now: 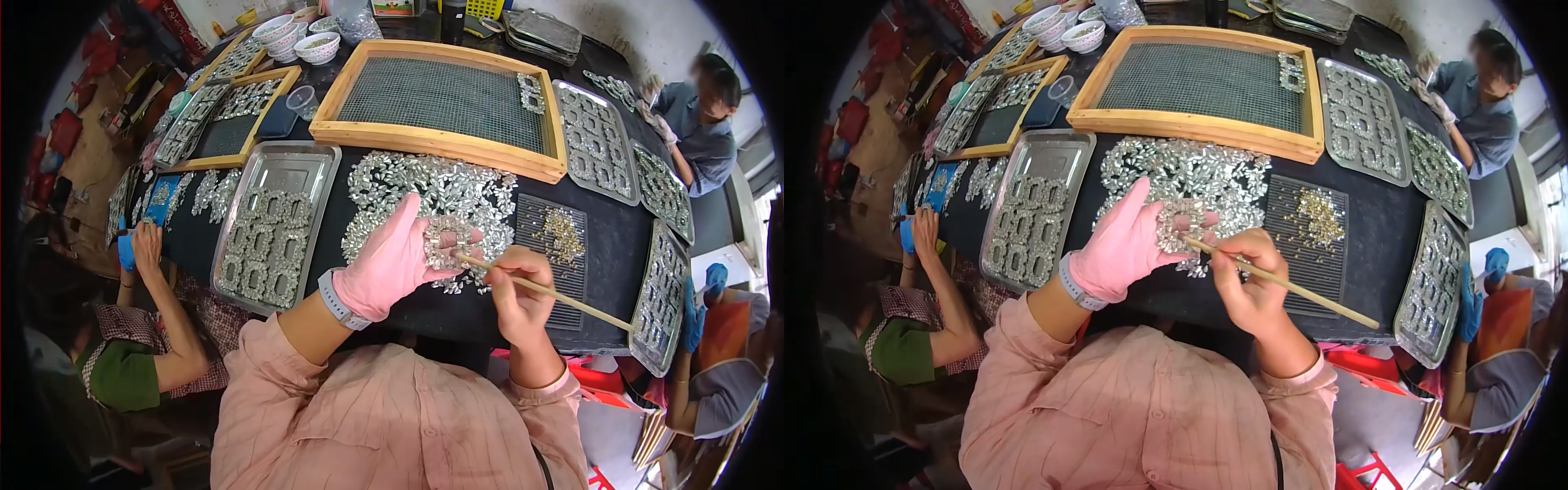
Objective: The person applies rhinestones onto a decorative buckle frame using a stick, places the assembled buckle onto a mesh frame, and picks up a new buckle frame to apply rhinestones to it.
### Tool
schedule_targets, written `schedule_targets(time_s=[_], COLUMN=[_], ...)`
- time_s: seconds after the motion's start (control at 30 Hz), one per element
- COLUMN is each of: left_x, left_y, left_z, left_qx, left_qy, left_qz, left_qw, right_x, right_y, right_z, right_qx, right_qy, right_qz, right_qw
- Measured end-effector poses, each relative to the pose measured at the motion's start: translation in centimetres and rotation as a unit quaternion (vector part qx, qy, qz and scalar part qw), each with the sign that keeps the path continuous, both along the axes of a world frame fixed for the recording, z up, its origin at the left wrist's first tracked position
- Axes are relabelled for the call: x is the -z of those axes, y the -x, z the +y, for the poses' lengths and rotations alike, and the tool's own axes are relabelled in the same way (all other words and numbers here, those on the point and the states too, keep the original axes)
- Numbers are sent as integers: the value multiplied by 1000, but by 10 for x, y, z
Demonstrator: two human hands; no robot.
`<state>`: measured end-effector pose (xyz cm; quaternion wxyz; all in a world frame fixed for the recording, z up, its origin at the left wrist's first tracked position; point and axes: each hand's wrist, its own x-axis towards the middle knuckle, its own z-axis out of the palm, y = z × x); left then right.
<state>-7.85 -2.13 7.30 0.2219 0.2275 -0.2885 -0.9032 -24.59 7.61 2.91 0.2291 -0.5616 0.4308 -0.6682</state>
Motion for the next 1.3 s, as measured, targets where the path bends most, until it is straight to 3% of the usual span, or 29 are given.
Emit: schedule_targets(time_s=[0.03, 0.23, 0.33, 0.57, 0.8, 0.83, 0.93, 1.07, 1.3], left_x=[-1, 2, -1, -2, -11, -11, -22, -26, 1], left_y=[1, 5, 6, 6, 14, 18, 41, 102, 203], left_z=[1, 2, 3, 2, -19, -29, -67, -121, -166], left_qx=[-2, 7, 4, 9, 17, 8, -19, -59, -59], left_qy=[-5, -21, -15, -13, 22, 26, 96, 148, 118], left_qz=[7, 40, 33, 9, -52, -47, -103, -112, -88], left_qw=[1000, 999, 999, 1000, 998, 999, 990, 981, 987], right_x=[-2, -3, -4, -4, -17, -15, 3, 23, 32], right_y=[-5, -3, 2, 0, 21, 22, 40, 51, 54], right_z=[1, -2, -4, 2, 18, 23, 31, 37, 39], right_qx=[5, 7, 7, 15, 36, 45, 99, 153, 213], right_qy=[-14, 19, 34, 17, 112, 96, 71, 31, 29], right_qz=[-37, 25, 110, -48, 5, -31, -27, -109, -115], right_qw=[999, 999, 993, 999, 993, 994, 992, 982, 970])
